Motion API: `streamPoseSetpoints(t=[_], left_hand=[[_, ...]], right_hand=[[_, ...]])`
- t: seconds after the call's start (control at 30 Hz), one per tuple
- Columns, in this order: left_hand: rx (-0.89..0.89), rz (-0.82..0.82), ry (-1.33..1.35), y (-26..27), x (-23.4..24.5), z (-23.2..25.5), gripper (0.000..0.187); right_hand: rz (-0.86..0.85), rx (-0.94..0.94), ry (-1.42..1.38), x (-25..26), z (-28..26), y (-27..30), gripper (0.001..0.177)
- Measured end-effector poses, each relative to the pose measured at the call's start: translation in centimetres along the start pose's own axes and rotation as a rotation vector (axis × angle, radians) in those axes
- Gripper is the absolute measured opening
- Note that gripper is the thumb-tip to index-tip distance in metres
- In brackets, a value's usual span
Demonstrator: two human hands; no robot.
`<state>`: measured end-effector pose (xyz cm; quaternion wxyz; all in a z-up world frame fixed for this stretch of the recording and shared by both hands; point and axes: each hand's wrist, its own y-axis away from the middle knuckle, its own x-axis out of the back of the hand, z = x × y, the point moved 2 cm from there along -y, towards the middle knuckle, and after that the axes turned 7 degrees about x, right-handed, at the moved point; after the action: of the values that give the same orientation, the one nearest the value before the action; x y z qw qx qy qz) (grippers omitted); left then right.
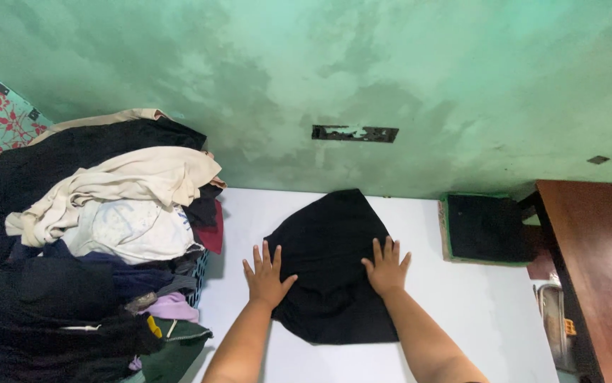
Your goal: Folding a pair of black shorts and a grey shirt on a flat surface.
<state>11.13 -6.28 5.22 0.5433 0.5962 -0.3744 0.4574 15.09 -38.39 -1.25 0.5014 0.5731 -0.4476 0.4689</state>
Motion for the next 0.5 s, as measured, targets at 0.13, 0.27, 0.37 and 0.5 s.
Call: streamPoseSetpoints(t=[0.13,0.27,0.37,0.5], left_hand=[[-0.119,0.067,0.002,2.5,-0.4,-0.5,0.095],[-0.296,-0.075,-0.071,5.5,-2.7,-0.8,0.09],[-0.255,-0.194,-0.098,7.5,-2.3,-1.4,0.088],[-0.093,-0.293,-0.099,8.5,-2.7,-2.9,0.089]], right_hand=[[0.167,-0.04,0.001,-0.7,1.4,2.8,0.072],[0.21,0.074,-0.044,-1.5,0.6,8.5,0.073],[0.231,0.133,0.053,-3.7,1.1,12.1,0.078],[0.159,-0.016,0.157,-0.8,1.7,15.9,0.077]])
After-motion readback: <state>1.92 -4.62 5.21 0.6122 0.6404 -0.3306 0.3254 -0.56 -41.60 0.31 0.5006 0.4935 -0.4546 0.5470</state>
